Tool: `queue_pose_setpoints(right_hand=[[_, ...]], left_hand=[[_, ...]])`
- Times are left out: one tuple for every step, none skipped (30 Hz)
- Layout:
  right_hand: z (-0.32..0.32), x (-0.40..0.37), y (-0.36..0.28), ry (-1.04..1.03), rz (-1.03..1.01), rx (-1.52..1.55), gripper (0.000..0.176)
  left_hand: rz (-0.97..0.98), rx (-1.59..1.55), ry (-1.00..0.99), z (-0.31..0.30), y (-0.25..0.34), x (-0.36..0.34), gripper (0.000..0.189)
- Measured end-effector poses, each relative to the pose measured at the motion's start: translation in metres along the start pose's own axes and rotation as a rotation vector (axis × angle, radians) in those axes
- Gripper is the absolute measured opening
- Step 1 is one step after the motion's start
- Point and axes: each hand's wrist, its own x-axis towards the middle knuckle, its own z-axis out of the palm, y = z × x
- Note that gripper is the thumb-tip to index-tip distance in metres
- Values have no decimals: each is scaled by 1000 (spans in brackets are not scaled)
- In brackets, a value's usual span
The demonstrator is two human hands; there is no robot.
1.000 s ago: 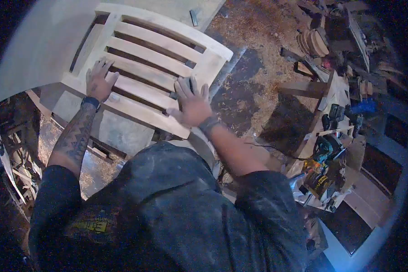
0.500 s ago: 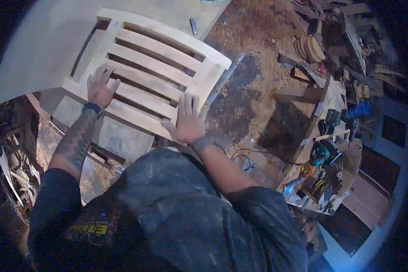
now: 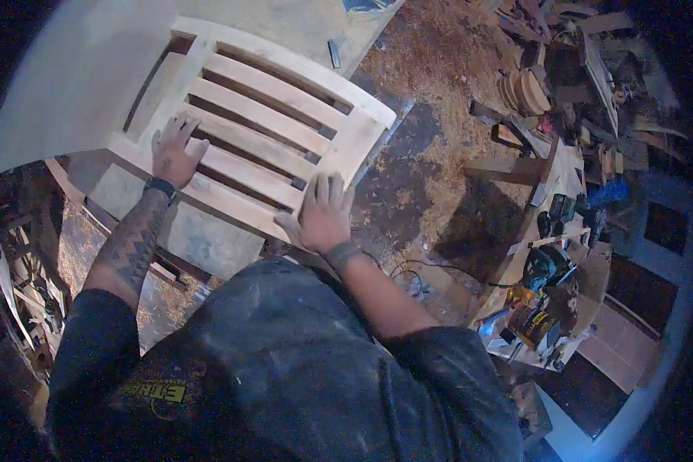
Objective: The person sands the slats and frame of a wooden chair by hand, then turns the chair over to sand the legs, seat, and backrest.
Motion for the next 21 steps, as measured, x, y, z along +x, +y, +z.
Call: queue_pose_setpoints(right_hand=[[4,3,0,36,-1,-10,116],[8,14,1,56,22,-16,117],[9,12,3,31,26,22,117],[10,10,7,13,29,61,117],[9,6,12,-7,28,99,117],[-6,-6,18,-66,-26,144,117],[-3,-13,25,-44,-74,146,117],[7,-19,34,-27,-125,149,117],[13,-23,37,-12,-175,156,117],[10,-6,35,12,-212,193,117],[16,11,33,5,-225,206,118],[22,29,31,-2,-241,216,118],[23,39,33,1,-261,220,119],[17,31,43,-44,-265,189,119],[10,15,60,-88,-273,158,119],[2,1,76,-134,-287,127,120],[-2,-7,84,-187,-308,95,120],[-7,-11,84,-224,-283,63,120],[-8,-8,80,-175,-252,39,119],[-5,4,73,-121,-217,13,118],[-5,20,65,-64,-187,-15,118]], left_hand=[[10,4,4,4,2,-3,60],[9,-8,-1,7,5,-9,60],[9,-13,7,6,5,-9,60],[10,-15,21,4,4,-4,60],[17,-8,13,1,3,-2,60],[17,-4,4,0,3,-2,60],[13,-1,-7,-1,5,-3,60],[7,-21,-16,-3,6,-3,61],[8,-21,7,-2,3,-4,61],[21,-20,25,1,0,-2,62],[38,-25,38,5,1,-4,62],[28,-23,29,7,2,-9,62],[18,-20,32,6,3,-8,61],[14,-16,35,5,4,-4,61],[17,-9,27,3,6,-1,60],[13,-1,22,0,8,0,60],[0,6,12,-1,7,-2,59],[12,-21,37,1,6,-4,58],[10,-15,30,4,5,-6,58],[12,-10,28,6,3,-4,58],[12,-4,31,7,2,-3,58]])
